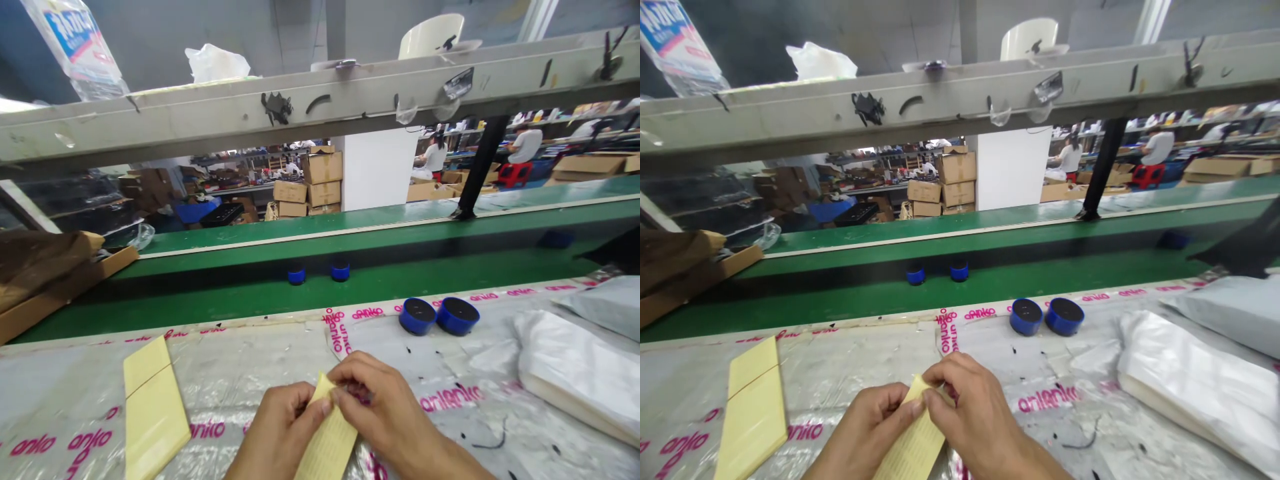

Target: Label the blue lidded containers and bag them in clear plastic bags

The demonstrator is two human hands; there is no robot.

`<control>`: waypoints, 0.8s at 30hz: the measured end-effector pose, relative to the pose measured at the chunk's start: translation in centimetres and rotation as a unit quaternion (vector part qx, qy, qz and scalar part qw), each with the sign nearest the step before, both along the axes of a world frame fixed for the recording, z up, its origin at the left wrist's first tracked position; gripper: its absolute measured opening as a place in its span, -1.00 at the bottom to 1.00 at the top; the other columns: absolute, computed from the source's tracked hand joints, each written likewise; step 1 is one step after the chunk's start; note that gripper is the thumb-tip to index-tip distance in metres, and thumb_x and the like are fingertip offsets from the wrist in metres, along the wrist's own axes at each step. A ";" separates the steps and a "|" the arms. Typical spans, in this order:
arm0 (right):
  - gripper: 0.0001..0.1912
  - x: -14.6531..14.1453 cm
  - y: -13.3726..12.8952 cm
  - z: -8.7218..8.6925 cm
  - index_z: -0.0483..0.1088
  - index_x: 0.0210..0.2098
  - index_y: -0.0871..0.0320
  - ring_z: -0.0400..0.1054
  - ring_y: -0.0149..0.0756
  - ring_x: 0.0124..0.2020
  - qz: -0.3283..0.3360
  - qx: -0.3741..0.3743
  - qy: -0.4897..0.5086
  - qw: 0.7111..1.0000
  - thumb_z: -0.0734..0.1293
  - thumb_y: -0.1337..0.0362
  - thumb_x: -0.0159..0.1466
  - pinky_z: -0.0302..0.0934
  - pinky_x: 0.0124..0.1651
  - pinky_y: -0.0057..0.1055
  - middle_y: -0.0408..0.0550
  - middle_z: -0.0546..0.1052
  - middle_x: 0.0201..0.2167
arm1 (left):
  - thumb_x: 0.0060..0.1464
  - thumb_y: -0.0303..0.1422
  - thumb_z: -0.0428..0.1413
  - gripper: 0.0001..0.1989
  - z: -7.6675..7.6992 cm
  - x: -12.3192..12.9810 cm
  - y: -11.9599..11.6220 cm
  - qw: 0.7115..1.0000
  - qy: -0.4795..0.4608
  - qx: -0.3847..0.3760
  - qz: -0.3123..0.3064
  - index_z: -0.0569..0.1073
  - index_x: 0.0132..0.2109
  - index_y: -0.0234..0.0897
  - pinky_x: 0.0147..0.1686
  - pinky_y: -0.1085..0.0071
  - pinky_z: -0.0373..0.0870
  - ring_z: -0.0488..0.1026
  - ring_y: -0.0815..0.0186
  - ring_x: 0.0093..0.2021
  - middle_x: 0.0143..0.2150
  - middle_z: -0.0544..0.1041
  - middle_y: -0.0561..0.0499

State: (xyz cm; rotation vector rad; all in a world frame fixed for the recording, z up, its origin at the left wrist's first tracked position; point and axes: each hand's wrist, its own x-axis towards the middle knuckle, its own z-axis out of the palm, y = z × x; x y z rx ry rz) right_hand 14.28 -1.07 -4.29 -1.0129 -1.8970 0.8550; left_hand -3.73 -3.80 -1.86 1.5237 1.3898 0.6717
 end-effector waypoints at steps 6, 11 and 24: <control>-0.79 0.3 0.5 0.1 0.54 -0.32 0.10 0.38 -0.37 -0.38 0.009 -0.098 0.047 0.994 0.32 0.49 0.16 0.23 -0.32 -0.46 -0.18 0.51 -0.38 | 0.22 -0.06 -0.02 -0.57 0.1 0.2 0.1 0.995 0.091 0.029 -0.012 0.16 -0.49 -0.23 -0.46 0.44 0.01 0.06 0.38 -0.43 -0.50 0.11 0.15; -0.86 0.4 0.3 0.4 0.52 -0.34 0.14 0.33 -0.37 -0.45 0.015 -0.162 0.062 0.985 0.32 0.44 0.18 0.17 -0.40 -0.48 -0.18 0.49 -0.48 | 0.18 -0.08 0.01 -0.55 -0.1 0.1 0.1 0.985 0.161 0.055 0.009 0.08 -0.54 -0.22 -0.47 0.42 -0.03 0.09 0.37 -0.45 -0.54 0.10 0.14; -0.82 0.8 0.9 0.6 0.46 -0.27 0.20 0.27 -0.38 -0.43 0.058 -0.295 0.203 0.932 0.43 0.25 0.17 0.12 -0.38 -0.47 -0.17 0.43 -0.47 | 0.00 -0.17 0.25 -0.68 0.6 0.7 0.5 0.989 -0.129 -0.067 0.037 0.53 -0.18 -0.30 -0.26 0.41 0.34 0.45 0.26 -0.30 -0.28 0.57 -0.04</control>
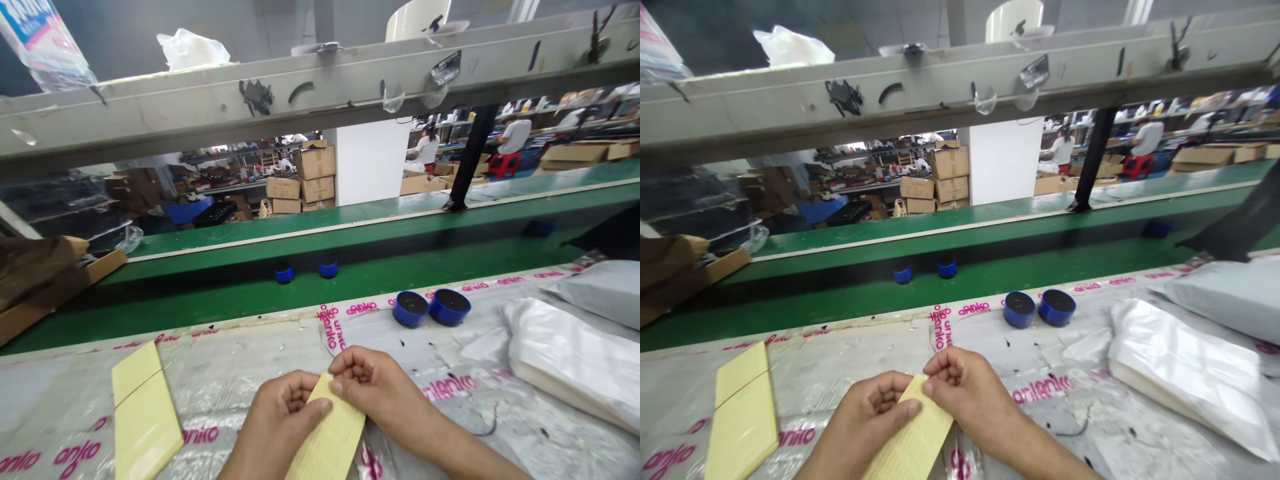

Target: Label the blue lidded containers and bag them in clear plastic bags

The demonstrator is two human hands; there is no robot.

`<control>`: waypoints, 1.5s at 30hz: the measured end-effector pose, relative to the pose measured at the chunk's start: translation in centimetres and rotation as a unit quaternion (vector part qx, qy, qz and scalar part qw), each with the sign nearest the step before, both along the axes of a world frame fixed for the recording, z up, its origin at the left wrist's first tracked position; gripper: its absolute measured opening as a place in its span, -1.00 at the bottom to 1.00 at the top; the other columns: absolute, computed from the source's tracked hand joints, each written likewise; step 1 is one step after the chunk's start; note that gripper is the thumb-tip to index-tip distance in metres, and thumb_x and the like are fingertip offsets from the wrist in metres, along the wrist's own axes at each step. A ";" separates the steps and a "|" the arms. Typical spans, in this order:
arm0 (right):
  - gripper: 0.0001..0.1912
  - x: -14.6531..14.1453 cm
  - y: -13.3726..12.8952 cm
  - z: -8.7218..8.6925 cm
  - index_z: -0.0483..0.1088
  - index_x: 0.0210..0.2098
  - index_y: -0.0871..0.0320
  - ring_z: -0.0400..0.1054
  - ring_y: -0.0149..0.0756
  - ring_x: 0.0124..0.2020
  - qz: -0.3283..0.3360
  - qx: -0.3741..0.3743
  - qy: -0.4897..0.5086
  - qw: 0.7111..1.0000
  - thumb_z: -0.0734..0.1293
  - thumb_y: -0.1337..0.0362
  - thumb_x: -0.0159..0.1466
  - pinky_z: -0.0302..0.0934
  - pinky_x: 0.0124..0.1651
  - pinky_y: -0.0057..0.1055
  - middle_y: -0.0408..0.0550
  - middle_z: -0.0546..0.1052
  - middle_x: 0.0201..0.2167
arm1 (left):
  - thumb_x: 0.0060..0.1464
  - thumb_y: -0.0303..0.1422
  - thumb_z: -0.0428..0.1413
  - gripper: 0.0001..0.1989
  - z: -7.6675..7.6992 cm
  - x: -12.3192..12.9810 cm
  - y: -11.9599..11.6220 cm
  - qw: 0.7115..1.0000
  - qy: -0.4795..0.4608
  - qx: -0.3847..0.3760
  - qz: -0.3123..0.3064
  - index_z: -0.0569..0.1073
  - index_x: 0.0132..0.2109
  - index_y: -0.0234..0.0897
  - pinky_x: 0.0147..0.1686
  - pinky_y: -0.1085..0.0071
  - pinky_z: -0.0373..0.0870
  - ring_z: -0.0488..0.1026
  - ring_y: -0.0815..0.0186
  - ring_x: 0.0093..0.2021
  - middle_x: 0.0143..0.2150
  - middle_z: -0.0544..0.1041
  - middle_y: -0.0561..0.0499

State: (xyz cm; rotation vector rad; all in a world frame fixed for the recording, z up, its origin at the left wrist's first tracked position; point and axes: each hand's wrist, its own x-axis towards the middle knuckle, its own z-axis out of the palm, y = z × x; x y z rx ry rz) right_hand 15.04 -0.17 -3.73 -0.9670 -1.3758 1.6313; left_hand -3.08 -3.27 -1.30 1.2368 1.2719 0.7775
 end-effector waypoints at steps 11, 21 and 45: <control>-0.86 0.1 -0.1 0.5 0.50 -0.32 0.19 0.30 -0.36 -0.41 -0.025 0.005 -0.003 1.000 0.41 0.30 0.11 0.16 -0.35 -0.45 -0.15 0.46 -0.46 | 0.04 0.10 0.13 -0.51 -0.5 0.2 0.1 0.996 0.088 0.009 0.011 0.25 -0.49 -0.23 -0.50 0.47 -0.02 0.00 0.41 -0.51 -0.56 0.12 0.19; -0.89 0.1 0.2 0.2 0.48 -0.37 0.19 0.25 -0.43 -0.49 0.008 -0.012 0.021 1.000 0.38 0.38 0.06 0.08 -0.40 -0.49 -0.20 0.43 -0.51 | 0.10 0.03 0.09 -0.54 -0.8 0.0 0.5 0.982 0.176 0.069 -0.014 0.26 -0.51 -0.24 -0.49 0.47 0.04 0.08 0.38 -0.48 -0.54 0.18 0.14; -0.93 0.5 0.3 0.1 0.41 -0.47 0.17 0.20 -0.47 -0.54 -0.004 0.014 -0.022 1.000 0.36 0.44 0.03 0.06 -0.49 -0.56 -0.25 0.38 -0.59 | 0.16 -0.17 0.12 -0.64 -0.7 -0.2 0.3 0.939 0.287 0.190 -0.022 0.40 -0.54 -0.24 -0.50 0.48 0.12 0.29 0.36 -0.52 -0.57 0.43 0.11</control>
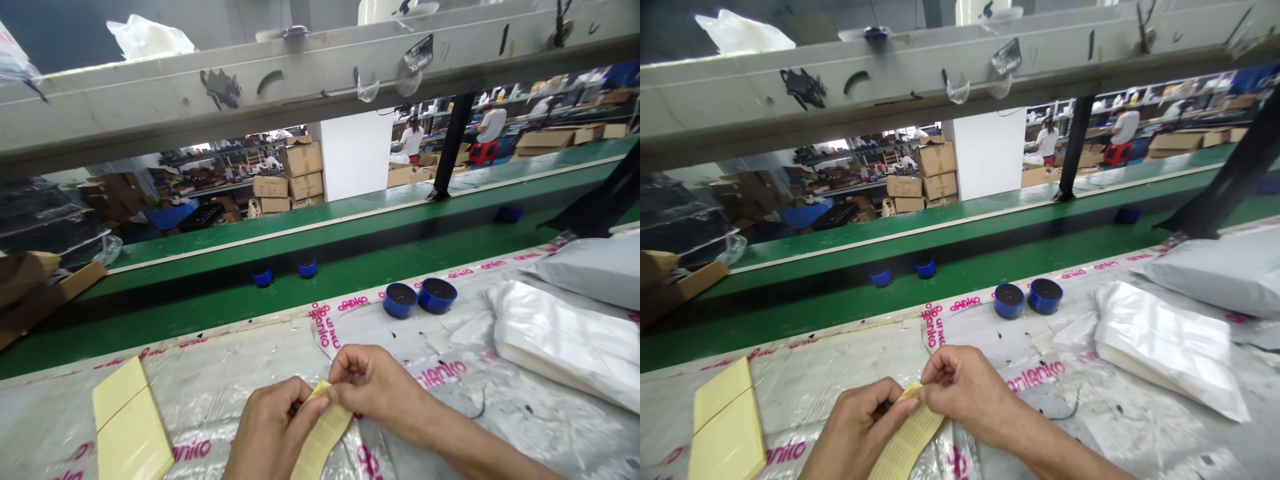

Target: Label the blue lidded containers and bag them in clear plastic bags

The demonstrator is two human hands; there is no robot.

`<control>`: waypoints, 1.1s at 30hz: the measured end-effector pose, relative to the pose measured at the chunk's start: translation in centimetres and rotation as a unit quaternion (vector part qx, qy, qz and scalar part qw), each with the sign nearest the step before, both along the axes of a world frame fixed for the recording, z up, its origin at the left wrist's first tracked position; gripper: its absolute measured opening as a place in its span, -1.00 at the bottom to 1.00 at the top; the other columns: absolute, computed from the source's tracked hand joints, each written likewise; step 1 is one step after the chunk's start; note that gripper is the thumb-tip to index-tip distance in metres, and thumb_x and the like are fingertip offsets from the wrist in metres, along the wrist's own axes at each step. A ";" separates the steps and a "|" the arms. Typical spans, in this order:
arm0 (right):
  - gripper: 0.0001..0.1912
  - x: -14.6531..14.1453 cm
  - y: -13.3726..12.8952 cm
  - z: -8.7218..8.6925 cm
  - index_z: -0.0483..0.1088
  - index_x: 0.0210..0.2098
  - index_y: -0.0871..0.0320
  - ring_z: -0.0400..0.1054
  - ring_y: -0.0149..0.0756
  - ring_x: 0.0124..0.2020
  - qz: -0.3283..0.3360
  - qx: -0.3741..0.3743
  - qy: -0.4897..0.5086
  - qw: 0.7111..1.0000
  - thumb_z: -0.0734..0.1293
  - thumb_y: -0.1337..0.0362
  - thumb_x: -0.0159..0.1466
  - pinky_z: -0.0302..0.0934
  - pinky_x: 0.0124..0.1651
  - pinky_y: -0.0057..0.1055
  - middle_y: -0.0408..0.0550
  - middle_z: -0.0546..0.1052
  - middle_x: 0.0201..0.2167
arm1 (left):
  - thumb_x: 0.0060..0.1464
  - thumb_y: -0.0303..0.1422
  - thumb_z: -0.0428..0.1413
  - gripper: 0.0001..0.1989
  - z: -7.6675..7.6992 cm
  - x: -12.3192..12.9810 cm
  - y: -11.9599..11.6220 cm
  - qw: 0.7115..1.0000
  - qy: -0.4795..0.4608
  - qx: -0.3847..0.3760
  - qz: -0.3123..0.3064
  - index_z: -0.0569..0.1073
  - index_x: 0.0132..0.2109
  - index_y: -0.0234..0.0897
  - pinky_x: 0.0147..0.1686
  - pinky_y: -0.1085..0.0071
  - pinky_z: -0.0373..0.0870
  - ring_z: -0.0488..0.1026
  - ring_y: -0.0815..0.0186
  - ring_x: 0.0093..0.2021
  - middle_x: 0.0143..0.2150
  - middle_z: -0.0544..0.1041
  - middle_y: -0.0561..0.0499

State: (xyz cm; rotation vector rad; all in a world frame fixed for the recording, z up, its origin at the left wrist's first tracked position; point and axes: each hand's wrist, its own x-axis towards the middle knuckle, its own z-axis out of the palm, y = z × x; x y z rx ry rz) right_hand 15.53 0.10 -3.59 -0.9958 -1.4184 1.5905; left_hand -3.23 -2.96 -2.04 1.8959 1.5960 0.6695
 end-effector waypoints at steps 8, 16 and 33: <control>-0.92 0.1 0.2 -0.3 0.41 -0.45 0.18 0.23 -0.47 -0.55 0.004 -0.009 0.002 1.000 0.36 0.45 0.04 0.07 -0.50 -0.56 -0.25 0.40 -0.59 | 0.18 -0.15 0.11 -0.64 -0.7 -0.3 0.2 1.000 0.020 0.006 -0.008 0.39 -0.52 -0.24 -0.49 0.48 0.12 0.30 0.37 -0.52 -0.57 0.44 0.12; -0.83 0.4 0.2 -0.8 0.50 -0.28 0.18 0.33 -0.42 -0.43 0.030 -0.026 0.034 0.999 0.41 0.40 0.09 0.15 -0.40 -0.54 -0.17 0.51 -0.43 | 0.16 -0.13 0.11 -0.61 0.0 -0.1 0.0 1.000 -0.019 -0.012 0.008 0.34 -0.54 -0.24 -0.50 0.48 0.11 0.23 0.37 -0.52 -0.58 0.35 0.12; -0.81 0.8 -0.4 0.9 0.56 -0.44 0.20 0.13 -0.43 -0.51 0.047 -0.024 -0.014 0.999 0.46 0.18 0.14 -0.03 -0.44 -0.49 -0.22 0.34 -0.59 | 0.00 -0.05 0.29 -0.65 0.8 1.4 -0.7 0.937 -0.317 -0.113 0.090 0.57 -0.37 -0.30 -0.43 0.52 0.29 0.38 0.34 -0.42 -0.45 0.54 0.03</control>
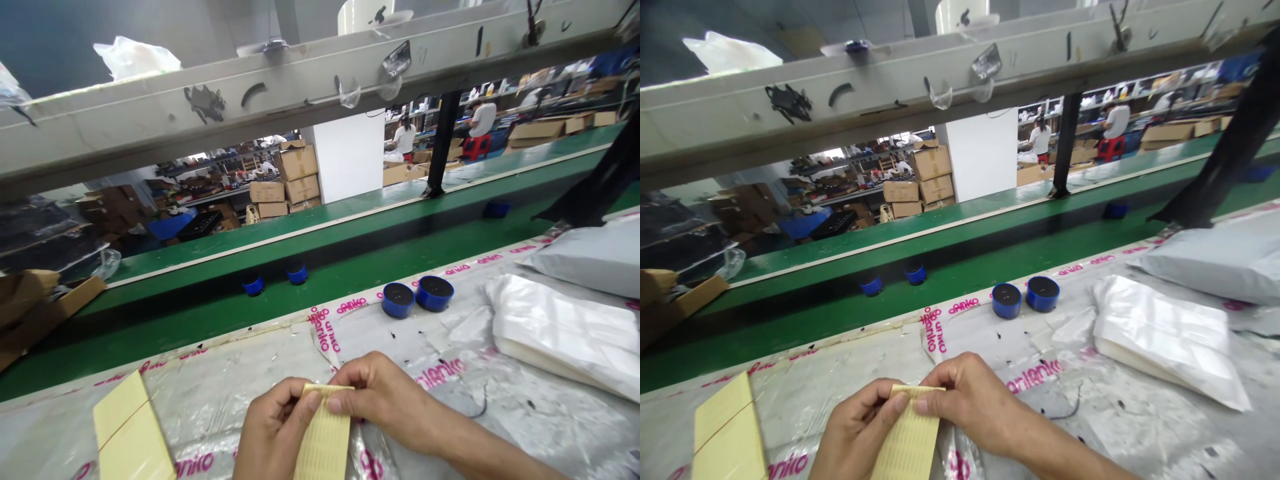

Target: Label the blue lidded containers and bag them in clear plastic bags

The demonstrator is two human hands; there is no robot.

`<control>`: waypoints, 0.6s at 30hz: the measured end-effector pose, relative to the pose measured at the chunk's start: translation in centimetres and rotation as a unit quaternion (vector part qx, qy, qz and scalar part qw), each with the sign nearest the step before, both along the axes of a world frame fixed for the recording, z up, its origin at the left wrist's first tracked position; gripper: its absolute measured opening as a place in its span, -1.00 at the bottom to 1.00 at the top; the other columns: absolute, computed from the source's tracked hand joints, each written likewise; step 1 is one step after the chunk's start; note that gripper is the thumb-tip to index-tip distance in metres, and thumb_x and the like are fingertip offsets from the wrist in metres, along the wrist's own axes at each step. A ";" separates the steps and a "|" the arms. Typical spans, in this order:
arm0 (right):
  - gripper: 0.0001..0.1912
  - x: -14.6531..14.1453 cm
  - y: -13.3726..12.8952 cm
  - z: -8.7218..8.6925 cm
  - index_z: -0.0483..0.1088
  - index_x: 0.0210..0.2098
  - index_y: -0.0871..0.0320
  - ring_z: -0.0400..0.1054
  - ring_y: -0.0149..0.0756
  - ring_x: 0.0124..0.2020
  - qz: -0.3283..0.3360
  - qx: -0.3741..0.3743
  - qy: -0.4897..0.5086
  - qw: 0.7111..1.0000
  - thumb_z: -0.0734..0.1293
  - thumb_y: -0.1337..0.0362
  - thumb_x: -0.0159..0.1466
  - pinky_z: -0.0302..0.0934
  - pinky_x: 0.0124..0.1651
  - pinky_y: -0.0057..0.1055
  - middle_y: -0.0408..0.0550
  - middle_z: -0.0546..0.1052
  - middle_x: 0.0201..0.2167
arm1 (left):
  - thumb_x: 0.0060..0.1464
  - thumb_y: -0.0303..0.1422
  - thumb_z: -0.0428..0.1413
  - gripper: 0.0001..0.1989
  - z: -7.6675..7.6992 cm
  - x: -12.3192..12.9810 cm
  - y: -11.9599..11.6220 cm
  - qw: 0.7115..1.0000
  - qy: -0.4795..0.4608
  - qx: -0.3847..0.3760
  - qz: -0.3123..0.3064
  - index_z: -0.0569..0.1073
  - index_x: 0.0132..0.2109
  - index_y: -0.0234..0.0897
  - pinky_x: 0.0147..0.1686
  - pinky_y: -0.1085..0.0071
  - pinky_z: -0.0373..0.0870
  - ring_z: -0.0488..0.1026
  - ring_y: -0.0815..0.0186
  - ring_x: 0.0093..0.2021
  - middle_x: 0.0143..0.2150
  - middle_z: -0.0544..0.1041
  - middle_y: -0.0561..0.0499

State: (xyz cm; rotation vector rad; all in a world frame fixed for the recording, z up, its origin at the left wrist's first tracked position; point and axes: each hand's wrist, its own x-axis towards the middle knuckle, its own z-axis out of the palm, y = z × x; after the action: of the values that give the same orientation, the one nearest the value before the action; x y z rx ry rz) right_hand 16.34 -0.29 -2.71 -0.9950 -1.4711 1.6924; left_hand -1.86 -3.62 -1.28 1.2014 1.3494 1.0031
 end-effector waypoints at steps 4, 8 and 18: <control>-0.79 0.0 0.0 0.1 0.56 -0.45 0.20 0.11 -0.44 -0.51 0.012 0.008 0.003 1.000 0.43 0.17 0.18 -0.04 -0.45 -0.49 -0.23 0.32 -0.59 | 0.02 -0.01 0.26 -0.61 -0.5 0.0 -0.1 0.999 0.030 0.019 0.006 0.55 -0.37 -0.30 -0.46 0.54 0.26 0.35 0.36 -0.45 -0.48 0.52 0.04; -0.76 0.0 0.2 -0.4 0.52 -0.49 0.22 0.10 -0.46 -0.54 0.008 -0.013 0.019 1.000 0.46 0.15 0.15 -0.06 -0.48 -0.51 -0.23 0.30 -0.61 | 0.03 0.05 0.23 -0.55 -0.8 -0.1 -0.2 0.998 0.047 0.027 0.019 0.50 -0.41 -0.30 -0.52 0.56 0.20 0.29 0.41 -0.51 -0.54 0.45 0.07; -0.73 -0.4 0.3 -0.7 0.48 -0.41 0.23 0.20 -0.44 -0.52 -0.008 -0.031 0.061 0.998 0.51 0.14 0.13 0.03 -0.47 -0.53 -0.18 0.40 -0.55 | 0.02 0.02 0.25 -0.54 -1.5 -0.3 -0.2 0.996 0.069 0.039 0.027 0.43 -0.48 -0.30 -0.56 0.57 0.16 0.22 0.43 -0.54 -0.57 0.37 0.10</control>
State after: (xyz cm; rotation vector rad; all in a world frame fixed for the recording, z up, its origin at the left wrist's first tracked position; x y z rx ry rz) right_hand 15.91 0.01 -3.44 -0.9163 -1.3355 1.7659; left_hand -2.15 -3.84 -2.73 1.3192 1.4686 1.0332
